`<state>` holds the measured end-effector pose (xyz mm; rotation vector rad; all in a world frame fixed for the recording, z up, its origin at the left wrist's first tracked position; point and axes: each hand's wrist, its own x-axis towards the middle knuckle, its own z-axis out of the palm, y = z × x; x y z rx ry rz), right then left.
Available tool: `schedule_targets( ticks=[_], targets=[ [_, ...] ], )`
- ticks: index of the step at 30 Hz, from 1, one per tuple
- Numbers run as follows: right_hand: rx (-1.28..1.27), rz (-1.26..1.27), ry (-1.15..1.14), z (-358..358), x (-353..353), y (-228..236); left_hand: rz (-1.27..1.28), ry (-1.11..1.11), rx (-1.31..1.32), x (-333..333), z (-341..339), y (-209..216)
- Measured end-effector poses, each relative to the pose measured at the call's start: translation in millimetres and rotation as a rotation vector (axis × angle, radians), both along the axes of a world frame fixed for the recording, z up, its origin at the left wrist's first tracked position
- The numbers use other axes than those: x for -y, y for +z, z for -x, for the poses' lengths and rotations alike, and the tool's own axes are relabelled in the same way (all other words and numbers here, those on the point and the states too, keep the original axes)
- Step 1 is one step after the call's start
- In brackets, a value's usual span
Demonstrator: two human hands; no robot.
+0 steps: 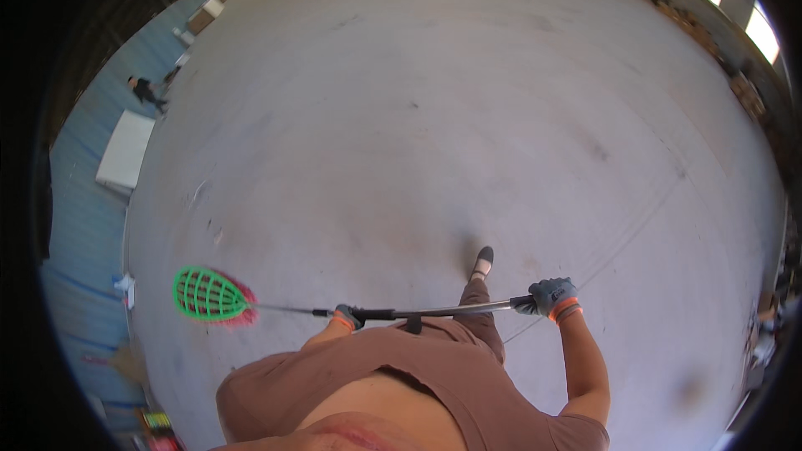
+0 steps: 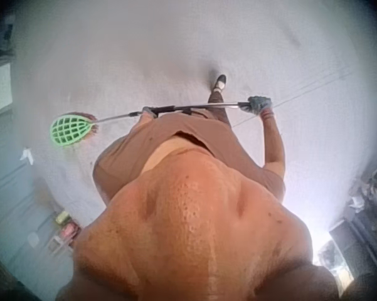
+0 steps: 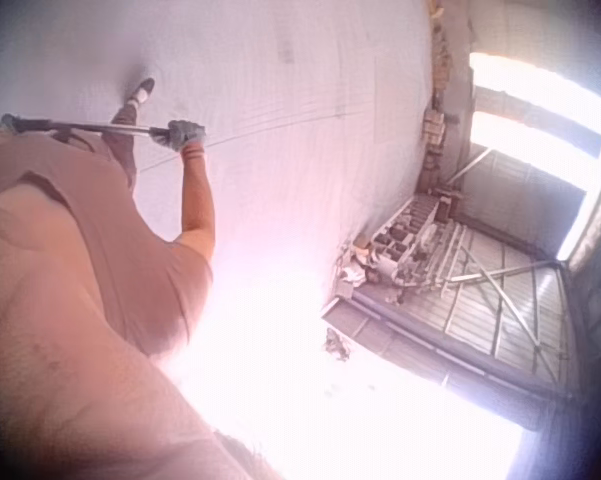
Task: The person sweeps a concrete floor with a long-handled broom, moving debris toward a corner. They briefly pick up a plastic bottle and a small red bottle, then resume sweeping. The area contains scattered items and a pressure washer.
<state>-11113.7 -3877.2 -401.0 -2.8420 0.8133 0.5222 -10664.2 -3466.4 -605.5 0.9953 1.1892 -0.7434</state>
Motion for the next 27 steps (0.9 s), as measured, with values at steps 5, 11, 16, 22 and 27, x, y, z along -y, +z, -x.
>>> schedule_targets(
  ticks=[5,11,16,22,27],
  targets=[
    [0.072,0.007,0.027,-56,41,-47,-0.01,0.068,0.036,30,-57,-3],
    [-0.027,-0.016,0.074,-118,88,-82,0.059,0.142,0.037,48,-70,-37],
    [-0.072,-0.034,0.131,-160,102,-140,-0.133,0.099,-0.027,43,-93,-92],
    [-0.025,0.047,0.145,-255,112,-70,0.289,0.773,0.125,45,-183,-113],
    [0.027,0.06,0.051,-191,-9,-106,-0.042,0.21,-0.069,-36,-145,-108]
  ],
)
